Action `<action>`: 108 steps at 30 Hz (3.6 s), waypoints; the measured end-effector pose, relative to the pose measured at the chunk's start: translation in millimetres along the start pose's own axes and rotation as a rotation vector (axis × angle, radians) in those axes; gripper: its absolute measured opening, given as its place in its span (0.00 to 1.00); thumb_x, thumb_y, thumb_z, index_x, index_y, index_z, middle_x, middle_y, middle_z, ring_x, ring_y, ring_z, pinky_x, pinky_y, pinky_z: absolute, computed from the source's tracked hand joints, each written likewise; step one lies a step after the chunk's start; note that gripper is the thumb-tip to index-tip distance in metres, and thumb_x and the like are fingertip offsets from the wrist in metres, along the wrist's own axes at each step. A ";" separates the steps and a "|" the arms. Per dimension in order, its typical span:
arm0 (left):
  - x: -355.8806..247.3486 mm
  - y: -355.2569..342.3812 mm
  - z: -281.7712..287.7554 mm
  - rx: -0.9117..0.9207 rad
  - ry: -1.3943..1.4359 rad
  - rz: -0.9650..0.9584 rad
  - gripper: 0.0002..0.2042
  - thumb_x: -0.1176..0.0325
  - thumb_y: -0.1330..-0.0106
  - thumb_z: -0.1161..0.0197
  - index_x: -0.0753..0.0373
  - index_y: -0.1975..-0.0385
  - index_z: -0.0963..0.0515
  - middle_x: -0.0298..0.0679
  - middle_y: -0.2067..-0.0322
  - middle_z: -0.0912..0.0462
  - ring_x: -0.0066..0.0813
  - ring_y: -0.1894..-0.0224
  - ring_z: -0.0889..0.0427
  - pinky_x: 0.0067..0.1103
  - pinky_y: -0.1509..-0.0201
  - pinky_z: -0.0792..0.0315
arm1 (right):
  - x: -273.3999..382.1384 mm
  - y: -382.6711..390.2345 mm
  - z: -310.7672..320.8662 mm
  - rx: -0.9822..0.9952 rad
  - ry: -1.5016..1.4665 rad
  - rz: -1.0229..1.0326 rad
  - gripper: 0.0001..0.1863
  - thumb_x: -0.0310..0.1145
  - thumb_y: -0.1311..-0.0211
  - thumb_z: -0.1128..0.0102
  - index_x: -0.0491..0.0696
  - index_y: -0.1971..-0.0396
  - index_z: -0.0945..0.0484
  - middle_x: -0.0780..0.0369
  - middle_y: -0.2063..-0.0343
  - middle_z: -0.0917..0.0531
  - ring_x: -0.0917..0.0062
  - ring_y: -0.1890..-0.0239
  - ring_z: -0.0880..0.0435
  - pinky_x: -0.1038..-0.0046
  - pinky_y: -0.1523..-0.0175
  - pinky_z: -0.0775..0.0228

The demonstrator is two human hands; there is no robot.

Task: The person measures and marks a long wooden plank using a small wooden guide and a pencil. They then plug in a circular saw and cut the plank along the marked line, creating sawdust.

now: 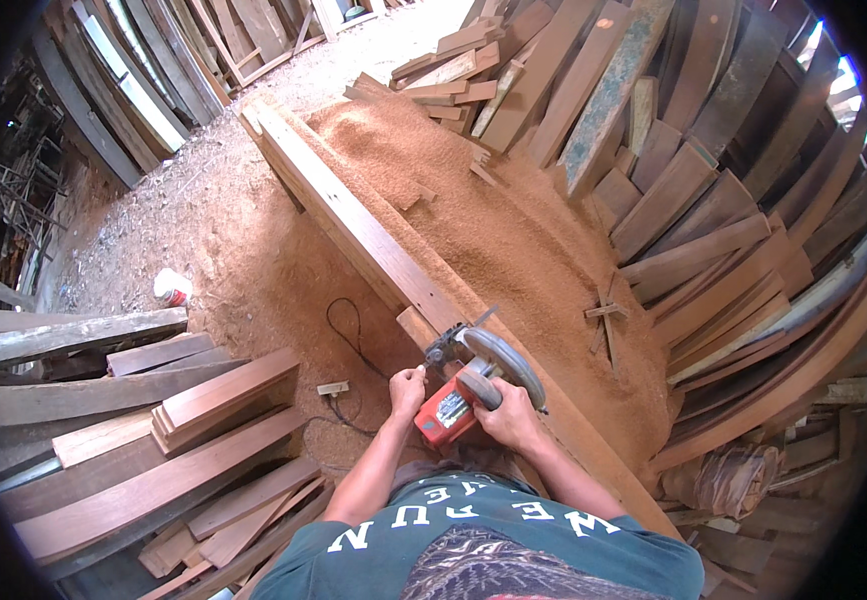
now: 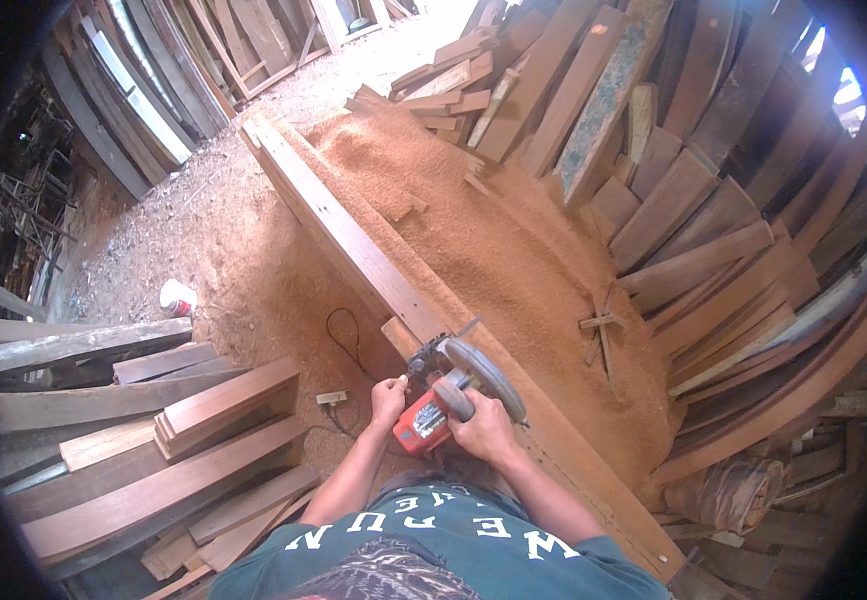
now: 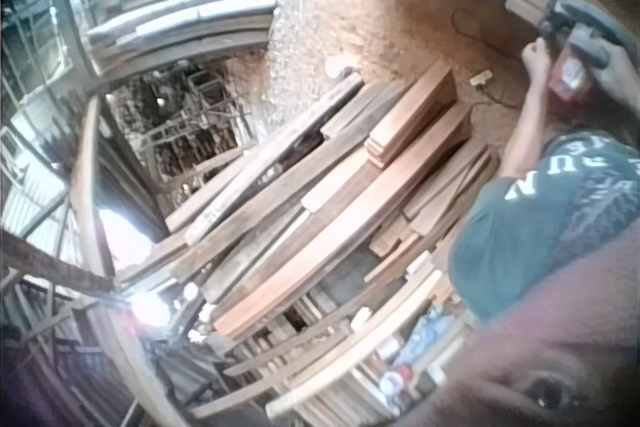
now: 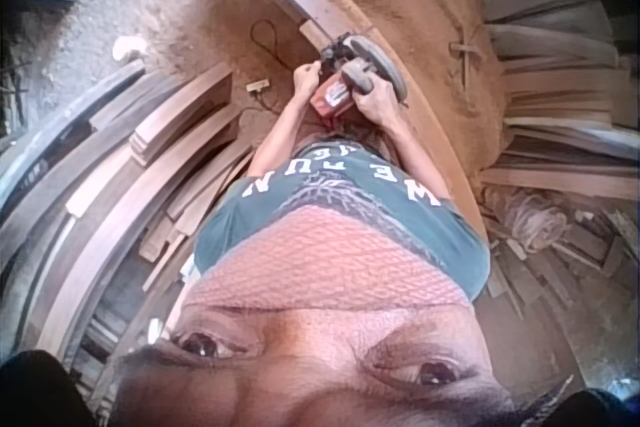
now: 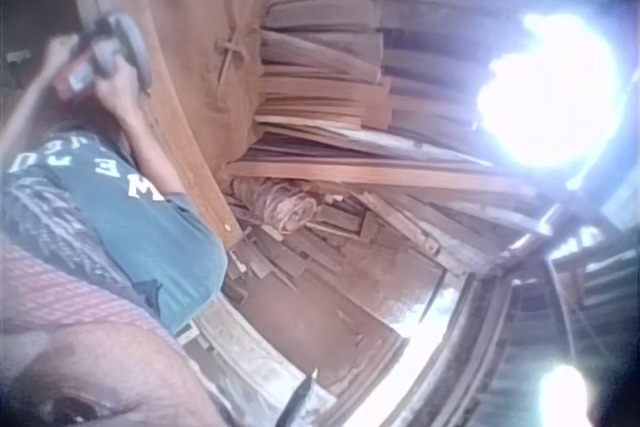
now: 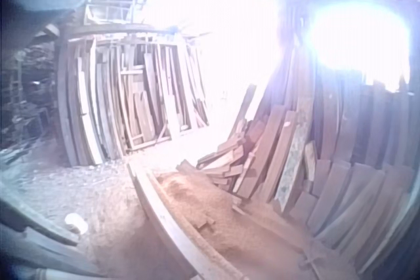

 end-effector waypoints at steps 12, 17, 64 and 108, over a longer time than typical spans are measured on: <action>-7.1 -19.6 11.9 -0.005 -0.025 0.009 0.20 0.56 0.30 0.35 0.69 0.73 0.14 0.44 0.76 0.13 0.30 0.72 0.16 0.31 0.63 0.24 | 12.0 -16.7 -6.7 0.003 -0.013 -0.001 0.16 0.33 0.47 0.31 0.44 0.58 0.16 0.44 0.66 0.13 0.48 0.58 0.13 0.55 0.52 0.21; -15.5 -26.6 17.9 0.006 -0.050 0.044 0.19 0.56 0.30 0.35 0.69 0.73 0.14 0.44 0.75 0.12 0.30 0.71 0.15 0.31 0.61 0.24 | 14.5 -27.2 -11.8 0.015 -0.008 0.013 0.17 0.34 0.46 0.31 0.44 0.57 0.16 0.44 0.65 0.13 0.48 0.57 0.13 0.56 0.51 0.21; -36.0 -120.2 74.2 0.040 0.003 0.053 0.20 0.55 0.29 0.36 0.69 0.73 0.15 0.37 0.84 0.21 0.23 0.84 0.25 0.29 0.79 0.32 | 72.2 -108.3 -62.4 0.023 0.009 -0.027 0.16 0.35 0.46 0.31 0.44 0.59 0.16 0.44 0.67 0.14 0.49 0.59 0.13 0.56 0.52 0.21; -46.0 -181.1 122.2 0.021 0.001 0.133 0.19 0.55 0.29 0.36 0.66 0.76 0.16 0.35 0.85 0.22 0.23 0.84 0.27 0.29 0.78 0.33 | 118.0 -159.9 -102.3 0.028 -0.010 0.004 0.15 0.34 0.47 0.31 0.43 0.60 0.16 0.45 0.68 0.14 0.48 0.61 0.13 0.57 0.55 0.21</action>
Point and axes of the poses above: each hand's wrist, its own y-axis away from the middle knuckle, its own z-axis out of the back of the hand, x = y × z, the point moved 9 cm from there along -y, towards the middle knuckle
